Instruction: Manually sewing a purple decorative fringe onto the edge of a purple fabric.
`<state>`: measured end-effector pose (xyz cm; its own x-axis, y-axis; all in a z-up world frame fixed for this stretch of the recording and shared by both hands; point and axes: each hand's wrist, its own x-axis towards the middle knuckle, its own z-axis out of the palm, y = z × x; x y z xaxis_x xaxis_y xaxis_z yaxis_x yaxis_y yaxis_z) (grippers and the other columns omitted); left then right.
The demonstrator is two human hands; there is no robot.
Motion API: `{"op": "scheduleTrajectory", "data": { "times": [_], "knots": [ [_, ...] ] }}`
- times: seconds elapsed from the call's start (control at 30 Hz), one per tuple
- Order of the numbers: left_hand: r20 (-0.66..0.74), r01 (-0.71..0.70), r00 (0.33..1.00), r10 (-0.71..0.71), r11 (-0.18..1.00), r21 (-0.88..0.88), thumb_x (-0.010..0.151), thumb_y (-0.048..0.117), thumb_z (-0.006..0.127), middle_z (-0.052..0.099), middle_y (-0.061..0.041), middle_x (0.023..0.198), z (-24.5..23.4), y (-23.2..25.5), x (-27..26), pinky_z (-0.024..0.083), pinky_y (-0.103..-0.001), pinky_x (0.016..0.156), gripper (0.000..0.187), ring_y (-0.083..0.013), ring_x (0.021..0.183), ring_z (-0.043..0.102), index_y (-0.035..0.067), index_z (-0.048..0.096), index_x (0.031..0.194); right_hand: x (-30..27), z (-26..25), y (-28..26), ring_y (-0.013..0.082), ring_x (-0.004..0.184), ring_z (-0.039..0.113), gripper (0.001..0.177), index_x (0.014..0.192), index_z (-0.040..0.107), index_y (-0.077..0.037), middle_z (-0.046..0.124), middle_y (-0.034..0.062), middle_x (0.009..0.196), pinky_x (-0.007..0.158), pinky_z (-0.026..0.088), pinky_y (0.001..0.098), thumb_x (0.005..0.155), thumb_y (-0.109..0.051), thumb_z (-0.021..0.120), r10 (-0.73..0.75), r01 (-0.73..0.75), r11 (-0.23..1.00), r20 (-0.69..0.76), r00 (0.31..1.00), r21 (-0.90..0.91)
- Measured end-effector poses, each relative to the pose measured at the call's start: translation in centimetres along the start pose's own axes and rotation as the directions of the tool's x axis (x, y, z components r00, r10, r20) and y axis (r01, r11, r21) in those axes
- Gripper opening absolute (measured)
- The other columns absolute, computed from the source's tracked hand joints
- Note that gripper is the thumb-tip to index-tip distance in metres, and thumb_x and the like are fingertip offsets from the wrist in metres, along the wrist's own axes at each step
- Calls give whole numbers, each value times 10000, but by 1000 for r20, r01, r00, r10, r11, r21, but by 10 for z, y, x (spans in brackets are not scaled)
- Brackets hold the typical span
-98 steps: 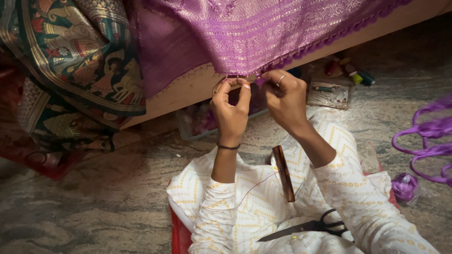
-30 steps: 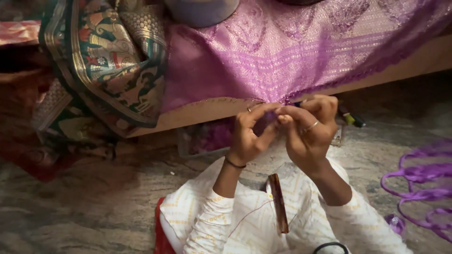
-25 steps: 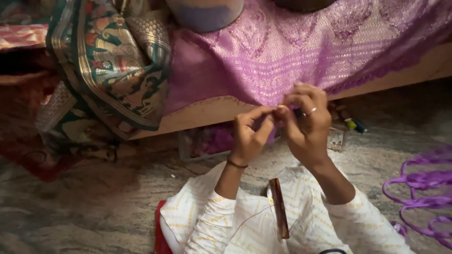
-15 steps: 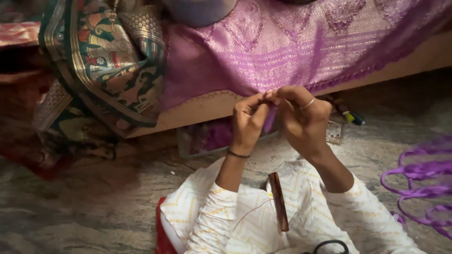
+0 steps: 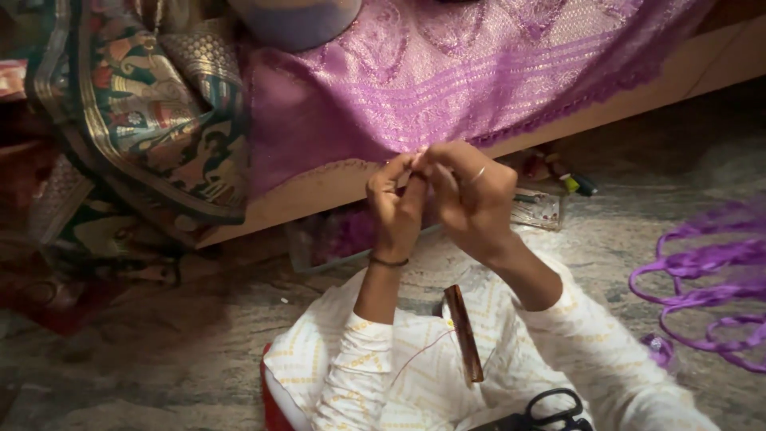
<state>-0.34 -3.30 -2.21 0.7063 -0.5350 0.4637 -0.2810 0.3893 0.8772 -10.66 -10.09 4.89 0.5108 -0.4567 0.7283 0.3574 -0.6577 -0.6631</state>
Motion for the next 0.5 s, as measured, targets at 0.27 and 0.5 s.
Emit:
{"op": "scheduleTrajectory", "data": {
  "times": [0.27, 0.5],
  "knots": [
    [153, 69, 988, -7, 914, -401, 1066, 162, 652, 620, 74, 931, -4, -6, -1, 435, -198, 814, 122, -14, 889, 538, 63, 669, 997, 15, -16, -7, 325, 935, 748, 184, 1063, 655, 36, 720, 179, 999, 837, 605, 386, 926, 120, 567, -352, 369, 921, 139, 926, -125],
    [-1, 229, 964, -266, 832, -506, 886, 151, 604, 680, 103, 1013, 8, -12, -1, 504, -198, 803, 181, -17, 904, 616, 158, 626, 1065, 14, -18, -3, 337, 913, 745, 232, 1070, 657, 63, 725, 196, 1010, 806, 607, 408, 887, 141, 537, -446, 456, 879, 98, 890, -140]
  ]
}}
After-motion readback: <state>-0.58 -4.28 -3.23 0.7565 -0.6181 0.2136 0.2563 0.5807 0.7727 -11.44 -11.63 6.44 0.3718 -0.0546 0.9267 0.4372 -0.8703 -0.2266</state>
